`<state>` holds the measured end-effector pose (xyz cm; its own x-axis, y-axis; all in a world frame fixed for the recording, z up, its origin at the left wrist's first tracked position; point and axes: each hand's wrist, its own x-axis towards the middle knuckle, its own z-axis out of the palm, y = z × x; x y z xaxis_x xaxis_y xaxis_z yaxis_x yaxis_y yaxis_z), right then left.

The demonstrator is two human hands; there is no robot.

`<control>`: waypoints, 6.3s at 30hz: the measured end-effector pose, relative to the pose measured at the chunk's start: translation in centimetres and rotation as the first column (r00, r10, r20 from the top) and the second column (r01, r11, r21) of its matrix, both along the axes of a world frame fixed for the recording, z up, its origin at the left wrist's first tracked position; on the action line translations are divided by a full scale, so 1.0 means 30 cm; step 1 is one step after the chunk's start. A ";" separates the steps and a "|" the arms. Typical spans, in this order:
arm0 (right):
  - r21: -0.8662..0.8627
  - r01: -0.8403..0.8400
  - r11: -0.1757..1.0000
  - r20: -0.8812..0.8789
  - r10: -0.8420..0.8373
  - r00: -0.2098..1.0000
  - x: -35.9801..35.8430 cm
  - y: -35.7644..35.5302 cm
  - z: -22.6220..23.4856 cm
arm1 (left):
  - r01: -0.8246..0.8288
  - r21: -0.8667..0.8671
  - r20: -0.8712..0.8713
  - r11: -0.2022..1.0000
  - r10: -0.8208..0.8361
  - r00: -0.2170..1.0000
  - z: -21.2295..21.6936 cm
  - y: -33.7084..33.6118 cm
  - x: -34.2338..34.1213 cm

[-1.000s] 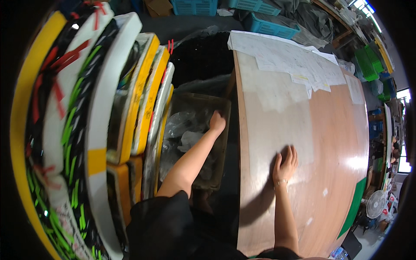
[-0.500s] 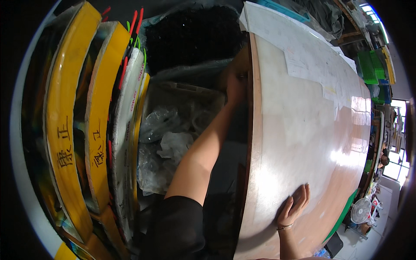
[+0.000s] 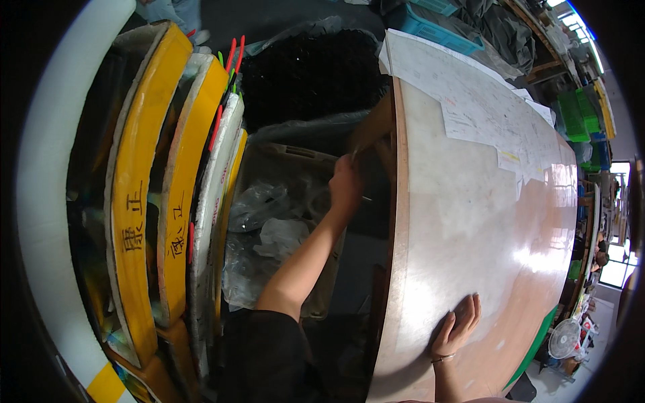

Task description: The person assembles electronic components, including a head-mounted device with wires, using pliers and a soldering iron. They organize trays of wired units, collect metal pins into a container, and move around the workshop to retrieve and place items.

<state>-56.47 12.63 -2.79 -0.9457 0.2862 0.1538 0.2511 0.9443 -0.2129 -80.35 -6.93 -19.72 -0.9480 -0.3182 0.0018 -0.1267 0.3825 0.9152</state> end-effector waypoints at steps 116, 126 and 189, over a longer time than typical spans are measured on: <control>-0.268 0.933 0.241 -0.180 -0.964 0.197 2.425 -0.036 0.046 | 0.903 -0.106 0.652 0.415 -0.657 0.379 0.988 -0.461 2.336; 0.039 0.932 0.360 -0.355 -0.867 0.350 2.384 0.006 0.131 | 0.582 0.175 0.513 0.794 -0.578 0.634 0.966 -0.635 2.405; -0.846 -0.533 0.031 0.034 0.999 0.005 1.591 -3.455 0.129 | -0.021 0.803 -0.080 0.595 0.142 0.987 1.251 -3.083 2.659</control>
<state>-8.75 -91.01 1.08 -0.2876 -0.9383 -0.1919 -0.3214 0.2833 -0.9036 -0.59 -99.42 17.83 -0.9285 -0.3253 -0.1791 0.0148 -0.5143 0.8575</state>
